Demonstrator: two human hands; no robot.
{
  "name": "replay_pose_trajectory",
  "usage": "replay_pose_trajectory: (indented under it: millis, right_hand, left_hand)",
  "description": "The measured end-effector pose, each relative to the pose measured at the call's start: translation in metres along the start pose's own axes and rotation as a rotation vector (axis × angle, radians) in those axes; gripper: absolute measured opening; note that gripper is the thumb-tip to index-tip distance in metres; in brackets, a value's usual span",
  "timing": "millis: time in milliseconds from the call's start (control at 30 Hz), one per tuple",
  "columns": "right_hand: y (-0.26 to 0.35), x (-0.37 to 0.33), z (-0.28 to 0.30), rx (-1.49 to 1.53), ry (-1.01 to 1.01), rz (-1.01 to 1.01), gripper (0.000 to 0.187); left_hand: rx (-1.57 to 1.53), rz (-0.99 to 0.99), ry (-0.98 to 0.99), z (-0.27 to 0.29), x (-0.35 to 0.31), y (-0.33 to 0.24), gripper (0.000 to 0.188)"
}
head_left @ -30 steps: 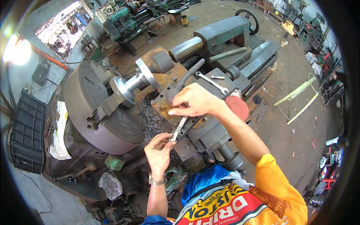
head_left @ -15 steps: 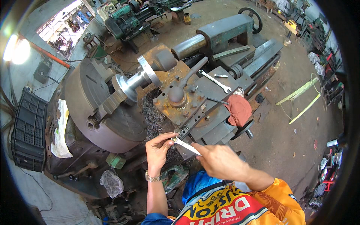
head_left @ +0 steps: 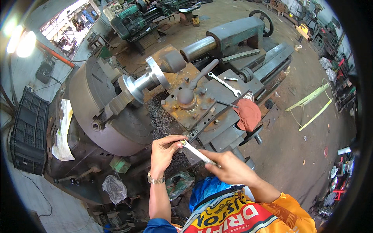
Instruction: The person uses a wrench to loosen and remove a small metal part from a lathe, then walks to a bench grinder and grinds the part against the wheel. The person holds the part with both hands and repeatedly presses it against the rotating grinding wheel.
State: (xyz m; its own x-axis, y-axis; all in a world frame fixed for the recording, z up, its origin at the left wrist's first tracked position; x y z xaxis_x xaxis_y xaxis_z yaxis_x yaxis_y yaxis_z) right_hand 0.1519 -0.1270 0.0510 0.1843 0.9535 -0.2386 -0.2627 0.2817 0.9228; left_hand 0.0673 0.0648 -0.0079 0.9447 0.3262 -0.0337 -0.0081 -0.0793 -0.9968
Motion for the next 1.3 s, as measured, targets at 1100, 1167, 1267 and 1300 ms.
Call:
replay_pose_trajectory:
  millis: [1100, 1167, 1267, 1300]
  right_hand:
    - [-0.036, 0.101, 0.102, 0.441, -0.513, 0.237, 0.037]
    - [-0.033, 0.104, 0.103, 0.397, -0.536, 0.233, 0.036]
    - [-0.026, 0.105, 0.107, 0.298, -0.537, 0.247, 0.036]
    - [-0.027, 0.106, 0.108, 0.268, -0.527, 0.225, 0.034]
  left_hand:
    - [0.059, -0.122, -0.274, -0.017, -0.008, 0.013, 0.036]
    - [0.108, -0.112, -0.284, -0.017, -0.006, 0.013, 0.039]
    - [0.074, -0.110, -0.280, -0.017, -0.005, 0.015, 0.042]
    - [0.062, -0.098, -0.278, -0.016, -0.006, 0.016, 0.041]
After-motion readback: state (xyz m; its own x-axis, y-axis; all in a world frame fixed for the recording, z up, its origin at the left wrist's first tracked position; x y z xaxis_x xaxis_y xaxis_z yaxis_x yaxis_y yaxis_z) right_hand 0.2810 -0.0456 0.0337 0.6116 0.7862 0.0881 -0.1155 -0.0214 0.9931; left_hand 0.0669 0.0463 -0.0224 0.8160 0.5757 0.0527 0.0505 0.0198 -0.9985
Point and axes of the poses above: each hand's wrist, its own x-axis towards the middle knuckle, its own z-axis out of the back of the hand, y = z × x, the point moved 7 cm from there along x, towards the middle knuckle, and after that the axes turned 11 degrees about y, right-handed, at the moved point
